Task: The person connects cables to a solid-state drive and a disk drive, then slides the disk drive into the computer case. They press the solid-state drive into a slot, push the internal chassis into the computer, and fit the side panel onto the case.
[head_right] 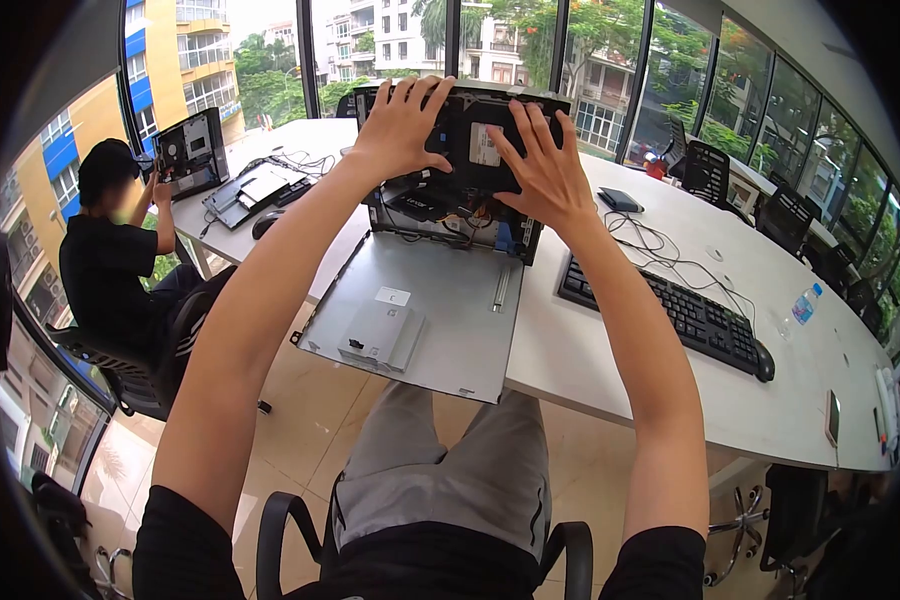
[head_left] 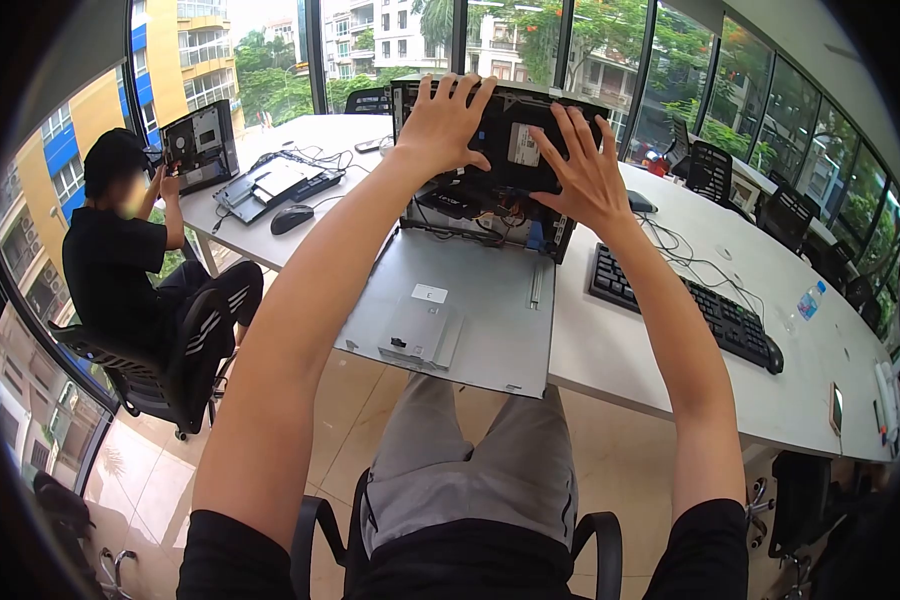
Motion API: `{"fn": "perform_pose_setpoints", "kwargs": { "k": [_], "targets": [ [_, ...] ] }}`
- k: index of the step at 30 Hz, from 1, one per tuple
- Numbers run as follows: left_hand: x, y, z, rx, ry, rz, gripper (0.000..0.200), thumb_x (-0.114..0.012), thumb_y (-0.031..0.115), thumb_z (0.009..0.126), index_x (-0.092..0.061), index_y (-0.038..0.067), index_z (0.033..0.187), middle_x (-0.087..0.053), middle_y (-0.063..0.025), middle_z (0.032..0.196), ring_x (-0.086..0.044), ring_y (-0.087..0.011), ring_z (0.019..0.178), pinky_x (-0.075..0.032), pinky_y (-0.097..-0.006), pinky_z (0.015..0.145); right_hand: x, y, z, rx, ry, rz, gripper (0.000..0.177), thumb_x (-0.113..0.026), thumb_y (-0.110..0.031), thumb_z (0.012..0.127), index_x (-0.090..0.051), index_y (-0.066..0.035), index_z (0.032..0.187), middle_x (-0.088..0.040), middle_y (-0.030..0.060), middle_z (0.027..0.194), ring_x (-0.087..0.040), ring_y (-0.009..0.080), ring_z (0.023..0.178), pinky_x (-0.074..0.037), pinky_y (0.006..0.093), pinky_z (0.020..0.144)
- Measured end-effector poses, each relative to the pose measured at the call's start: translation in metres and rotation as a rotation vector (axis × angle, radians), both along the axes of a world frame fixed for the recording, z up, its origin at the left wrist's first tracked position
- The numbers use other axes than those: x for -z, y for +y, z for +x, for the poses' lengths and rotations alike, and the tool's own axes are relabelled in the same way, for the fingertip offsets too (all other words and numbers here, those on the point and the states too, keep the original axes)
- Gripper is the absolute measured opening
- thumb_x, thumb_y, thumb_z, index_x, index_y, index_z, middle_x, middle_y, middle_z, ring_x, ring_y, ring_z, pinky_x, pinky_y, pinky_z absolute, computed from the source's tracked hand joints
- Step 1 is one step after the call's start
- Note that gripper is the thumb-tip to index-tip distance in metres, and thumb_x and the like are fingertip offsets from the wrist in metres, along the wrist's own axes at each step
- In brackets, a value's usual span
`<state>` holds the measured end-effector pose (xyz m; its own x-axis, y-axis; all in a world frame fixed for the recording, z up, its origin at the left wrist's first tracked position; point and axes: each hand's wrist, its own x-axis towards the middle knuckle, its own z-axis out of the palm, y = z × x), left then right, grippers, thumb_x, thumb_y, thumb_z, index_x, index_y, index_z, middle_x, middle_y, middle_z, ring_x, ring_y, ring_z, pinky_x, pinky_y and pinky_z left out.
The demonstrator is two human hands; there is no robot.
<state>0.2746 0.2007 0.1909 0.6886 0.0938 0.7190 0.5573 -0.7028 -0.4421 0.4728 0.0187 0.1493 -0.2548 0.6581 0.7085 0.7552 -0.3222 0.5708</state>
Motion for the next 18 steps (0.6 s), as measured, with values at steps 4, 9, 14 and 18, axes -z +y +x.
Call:
{"fn": "perform_pose_setpoints", "kwargs": {
  "k": [4, 9, 14, 18],
  "targets": [
    [0.0014, -0.001, 0.0014, -0.001, -0.015, 0.02, 0.129, -0.087, 0.071, 0.072, -0.027, 0.01, 0.168, -0.045, -0.0122, 0.158, -0.042, -0.0354, 0.147, -0.032, -0.0574, 0.125, 0.0012, 0.0003, 0.0034, -0.001, -0.005, -0.001, 0.111, -0.085, -0.071, 0.074, -0.04, -0.026, 0.165, -0.031, 0.0145, 0.173, -0.03, 0.0321, 0.159, -0.022, 0.0586, 0.128],
    [0.0031, 0.001, 0.003, 0.012, -0.035, 0.038, 0.128, -0.087, 0.071, 0.072, -0.029, 0.01, 0.168, -0.046, -0.0122, 0.157, -0.043, -0.0354, 0.146, -0.034, -0.0581, 0.124, 0.0021, 0.0002, 0.0056, -0.014, -0.007, 0.002, 0.112, -0.084, -0.073, 0.074, -0.04, -0.026, 0.165, -0.029, 0.0147, 0.174, -0.029, 0.0312, 0.16, -0.021, 0.0583, 0.129],
    [0.004, 0.0019, 0.0046, 0.017, -0.052, 0.041, 0.127, -0.087, 0.071, 0.072, -0.03, 0.01, 0.167, -0.047, -0.012, 0.156, -0.044, -0.0353, 0.145, -0.034, -0.0583, 0.124, 0.0025, -0.0006, 0.0034, 0.001, -0.003, -0.003, 0.11, -0.082, -0.073, 0.075, -0.04, -0.026, 0.165, -0.028, 0.0149, 0.175, -0.028, 0.0316, 0.161, -0.02, 0.059, 0.13],
    [0.0044, 0.0024, 0.005, 0.018, -0.061, 0.048, 0.127, -0.086, 0.073, 0.071, -0.03, 0.01, 0.167, -0.048, -0.0118, 0.156, -0.044, -0.035, 0.145, -0.034, -0.0582, 0.124, 0.0042, -0.0005, 0.0038, 0.0, 0.016, 0.001, 0.111, -0.082, -0.073, 0.075, -0.039, -0.026, 0.166, -0.027, 0.0134, 0.176, -0.026, 0.0302, 0.162, -0.017, 0.0593, 0.131]
  ]
}}
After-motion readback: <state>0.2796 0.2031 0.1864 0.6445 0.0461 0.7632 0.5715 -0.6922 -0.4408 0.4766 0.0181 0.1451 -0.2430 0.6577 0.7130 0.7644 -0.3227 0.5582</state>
